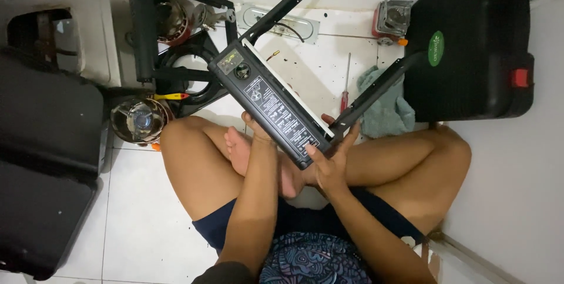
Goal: Cleaning an electronic device's outer casing with a cloth and then reassembling it onto the main chassis.
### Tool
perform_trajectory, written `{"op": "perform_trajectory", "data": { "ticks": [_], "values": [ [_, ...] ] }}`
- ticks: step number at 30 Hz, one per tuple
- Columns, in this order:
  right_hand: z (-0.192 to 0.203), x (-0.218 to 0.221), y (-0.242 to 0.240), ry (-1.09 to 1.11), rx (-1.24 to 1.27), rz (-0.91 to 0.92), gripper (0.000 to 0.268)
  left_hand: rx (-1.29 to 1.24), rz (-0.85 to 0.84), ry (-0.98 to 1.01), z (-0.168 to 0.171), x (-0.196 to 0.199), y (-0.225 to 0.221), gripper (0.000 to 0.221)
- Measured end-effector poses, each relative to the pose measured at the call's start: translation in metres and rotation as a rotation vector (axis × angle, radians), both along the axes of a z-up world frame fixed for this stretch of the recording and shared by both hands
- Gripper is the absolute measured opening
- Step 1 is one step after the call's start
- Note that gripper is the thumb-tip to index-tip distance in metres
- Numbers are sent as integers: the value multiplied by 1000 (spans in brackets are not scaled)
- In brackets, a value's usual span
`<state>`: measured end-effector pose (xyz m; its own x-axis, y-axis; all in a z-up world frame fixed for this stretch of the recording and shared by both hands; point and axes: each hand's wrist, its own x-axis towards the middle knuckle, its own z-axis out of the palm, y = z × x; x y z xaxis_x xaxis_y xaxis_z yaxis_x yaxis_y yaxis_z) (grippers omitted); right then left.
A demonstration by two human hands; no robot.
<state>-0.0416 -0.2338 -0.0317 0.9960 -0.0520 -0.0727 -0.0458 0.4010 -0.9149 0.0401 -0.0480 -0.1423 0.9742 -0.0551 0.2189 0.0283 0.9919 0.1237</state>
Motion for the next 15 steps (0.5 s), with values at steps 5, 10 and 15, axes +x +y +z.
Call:
{"op": "perform_trajectory", "data": {
  "ticks": [5,10,15],
  "values": [
    [22,2,5,8,-7,17,115,29,64,80,-15,-6,4,113],
    [17,6,-3,19,8,6,110,58,133,159,-24,-11,9,106],
    [22,20,-13,-76,55,99,98,87,199,244,-40,-15,12,101]
  ]
}}
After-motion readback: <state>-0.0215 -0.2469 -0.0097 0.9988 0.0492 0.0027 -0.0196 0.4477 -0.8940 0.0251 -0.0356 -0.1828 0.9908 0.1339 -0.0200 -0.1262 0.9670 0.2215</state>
